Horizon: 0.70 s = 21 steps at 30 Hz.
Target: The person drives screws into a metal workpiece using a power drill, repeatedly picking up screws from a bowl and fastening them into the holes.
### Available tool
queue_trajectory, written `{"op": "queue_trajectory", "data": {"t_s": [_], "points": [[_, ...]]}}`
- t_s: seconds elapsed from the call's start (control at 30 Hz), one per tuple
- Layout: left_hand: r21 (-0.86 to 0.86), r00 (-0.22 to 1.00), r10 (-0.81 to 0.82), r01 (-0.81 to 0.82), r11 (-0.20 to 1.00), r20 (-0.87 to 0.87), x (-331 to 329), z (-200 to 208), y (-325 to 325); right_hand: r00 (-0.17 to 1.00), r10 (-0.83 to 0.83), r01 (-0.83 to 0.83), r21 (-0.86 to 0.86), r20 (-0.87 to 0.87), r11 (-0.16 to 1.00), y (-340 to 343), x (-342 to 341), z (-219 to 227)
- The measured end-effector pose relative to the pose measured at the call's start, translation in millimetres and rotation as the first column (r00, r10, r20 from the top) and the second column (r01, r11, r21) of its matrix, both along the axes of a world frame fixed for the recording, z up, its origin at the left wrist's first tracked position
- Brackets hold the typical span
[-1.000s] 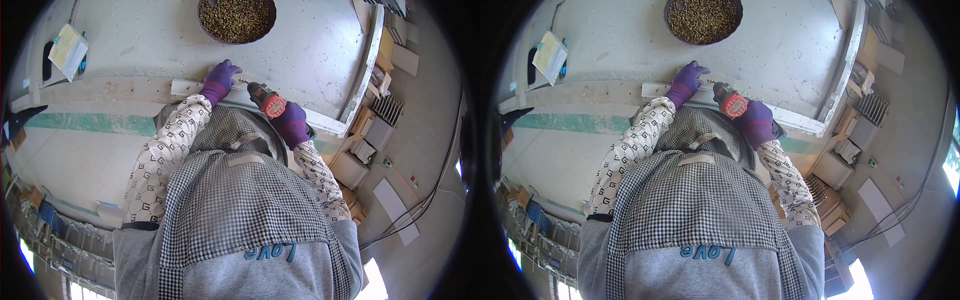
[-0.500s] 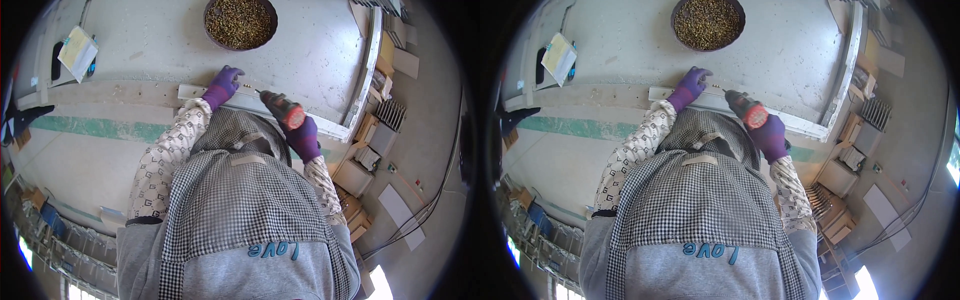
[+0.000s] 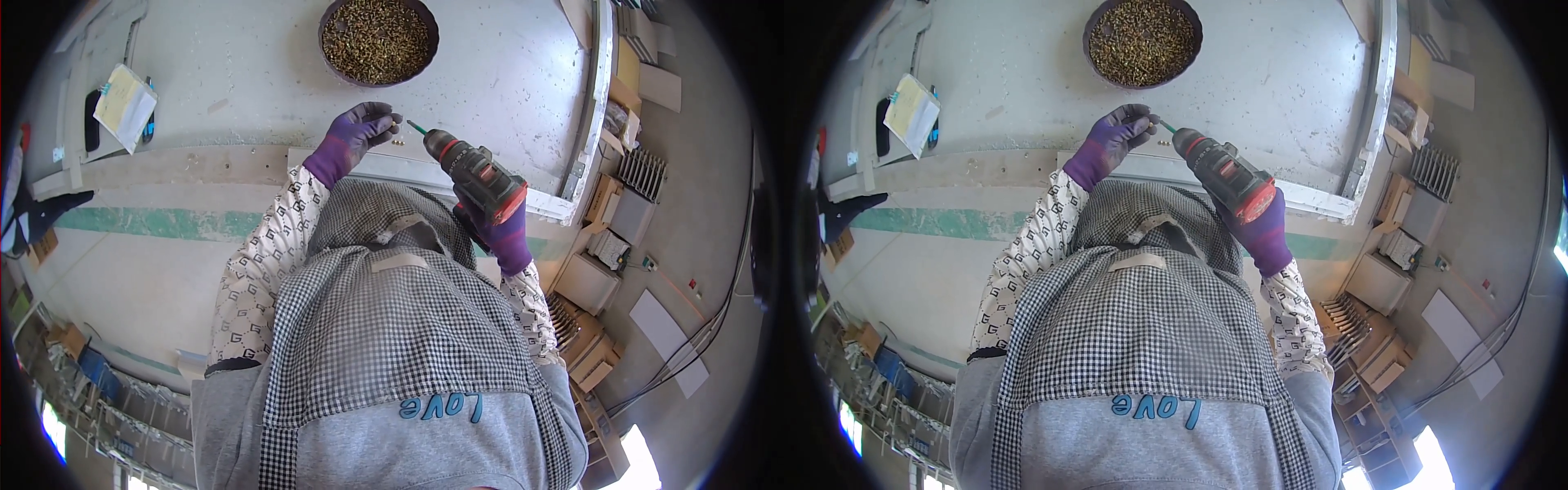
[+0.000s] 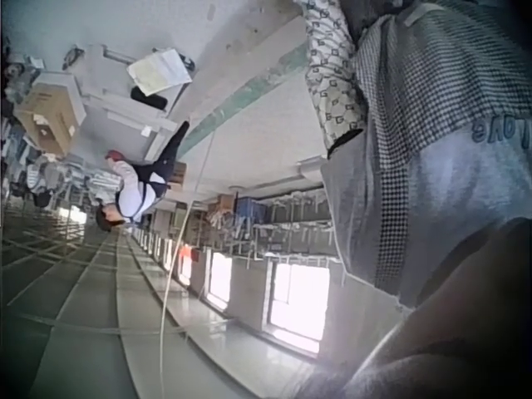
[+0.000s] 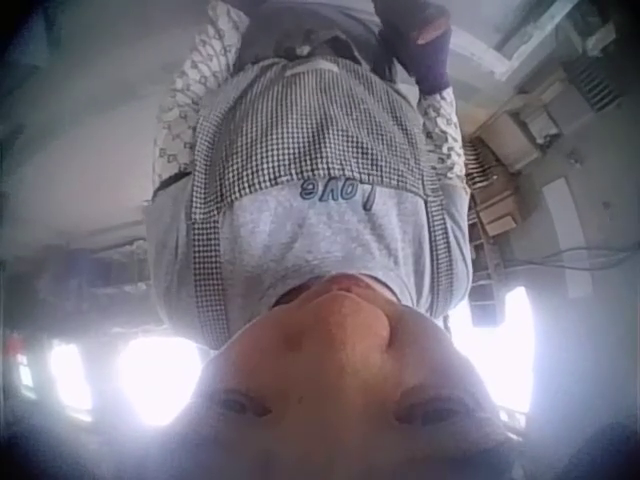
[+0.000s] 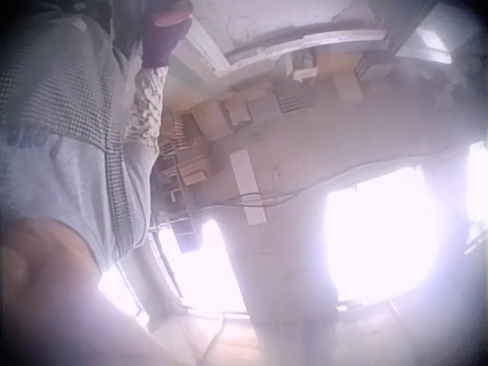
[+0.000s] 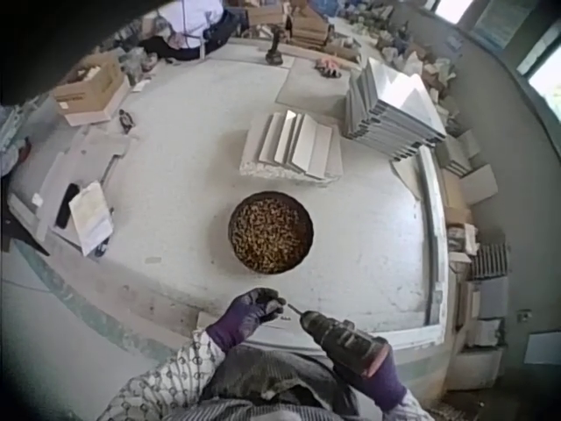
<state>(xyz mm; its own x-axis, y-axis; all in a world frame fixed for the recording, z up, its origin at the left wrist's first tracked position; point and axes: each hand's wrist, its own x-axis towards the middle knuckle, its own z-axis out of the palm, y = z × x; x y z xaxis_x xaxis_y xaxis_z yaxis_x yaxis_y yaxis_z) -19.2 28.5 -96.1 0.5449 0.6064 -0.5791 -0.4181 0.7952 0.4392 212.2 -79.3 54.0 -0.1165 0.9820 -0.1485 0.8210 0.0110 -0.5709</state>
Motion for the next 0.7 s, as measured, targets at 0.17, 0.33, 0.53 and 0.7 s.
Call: {"op": "queue_trajectory", "data": {"t_s": [0.17, 0.33, 0.53, 0.7], "points": [[-0.023, 0.990, 0.016, -0.013, 1.000, 0.139, 5.1, -6.5, -5.0, 0.997, -0.035, 0.030, -0.070, -0.071, 0.997, -9.4, 3.4, -10.9], [-0.029, 0.959, 0.027, -0.019, 0.999, 0.281, 4.3, -9.3, -7.2, 0.996, -0.044, 0.039, -0.076, -0.075, 0.996, -13.3, 6.0, -15.7], [0.004, 0.946, 0.012, -0.014, 1.000, 0.323, 4.9, -4.4, -4.5, 0.998, -0.018, 0.014, -0.059, -0.066, 0.998, -10.9, 4.1, -10.5], [0.051, 0.958, -0.022, 0.008, 0.999, 0.288, 0.9, 0.5, -1.5, 0.999, 0.032, -0.034, -0.068, -0.031, 0.997, -9.5, 6.9, -11.8]]}}
